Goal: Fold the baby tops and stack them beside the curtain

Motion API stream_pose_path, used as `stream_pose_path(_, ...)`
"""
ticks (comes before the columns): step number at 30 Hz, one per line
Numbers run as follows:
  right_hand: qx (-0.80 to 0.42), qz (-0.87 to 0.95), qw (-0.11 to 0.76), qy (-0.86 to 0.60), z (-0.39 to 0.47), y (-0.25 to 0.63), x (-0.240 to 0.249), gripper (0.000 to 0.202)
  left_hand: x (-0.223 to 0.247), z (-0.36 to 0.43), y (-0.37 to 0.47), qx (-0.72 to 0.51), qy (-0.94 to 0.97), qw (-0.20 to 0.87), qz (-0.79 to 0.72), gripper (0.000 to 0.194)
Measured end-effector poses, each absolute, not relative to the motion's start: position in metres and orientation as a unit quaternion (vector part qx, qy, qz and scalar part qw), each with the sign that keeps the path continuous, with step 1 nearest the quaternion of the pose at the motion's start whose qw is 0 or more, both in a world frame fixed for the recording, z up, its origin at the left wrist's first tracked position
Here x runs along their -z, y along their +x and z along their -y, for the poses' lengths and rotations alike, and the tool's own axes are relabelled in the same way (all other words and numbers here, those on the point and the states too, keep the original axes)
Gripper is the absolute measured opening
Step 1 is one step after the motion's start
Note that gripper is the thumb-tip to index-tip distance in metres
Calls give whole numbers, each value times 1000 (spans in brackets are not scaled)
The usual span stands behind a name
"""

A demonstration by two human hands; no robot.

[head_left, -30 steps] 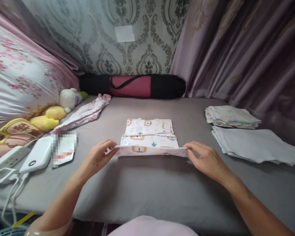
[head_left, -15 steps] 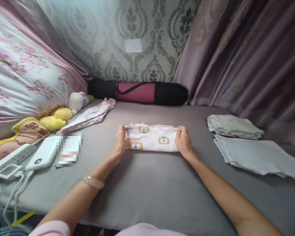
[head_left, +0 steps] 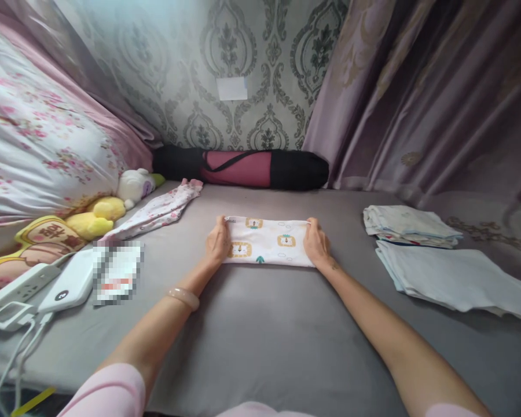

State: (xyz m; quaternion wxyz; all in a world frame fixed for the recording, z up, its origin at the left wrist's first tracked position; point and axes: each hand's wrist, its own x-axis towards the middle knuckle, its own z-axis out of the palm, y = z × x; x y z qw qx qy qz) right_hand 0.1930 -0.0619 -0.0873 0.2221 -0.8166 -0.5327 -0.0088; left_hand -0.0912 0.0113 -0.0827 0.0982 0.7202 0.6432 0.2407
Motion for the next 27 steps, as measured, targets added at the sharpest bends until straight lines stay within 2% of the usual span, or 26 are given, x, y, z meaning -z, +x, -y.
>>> stream_pose_path(7,-33,531,188,-826,56,196,87,37,78,-19,-86,-166,718,100,-668,30)
stream_pose_path(15,-57,494,181,-849,53,198,86,36,83,-31,-86,-175,679,133,-700,28)
stream_pose_path(18,-74,484,186,-852,49,203,85,37,79,-37,-89,-233,631,228,-704,25)
stream_pose_path(21,-113,499,193,-837,48,214,81,37,73,-39,-101,-261,573,331,-702,32)
stream_pose_path(25,-91,523,189,-826,57,222,74,40,68,-27,-129,-289,553,411,-665,34)
stream_pose_path(27,-47,556,193,-807,64,217,71,42,69,-18,-140,-303,582,391,-645,28)
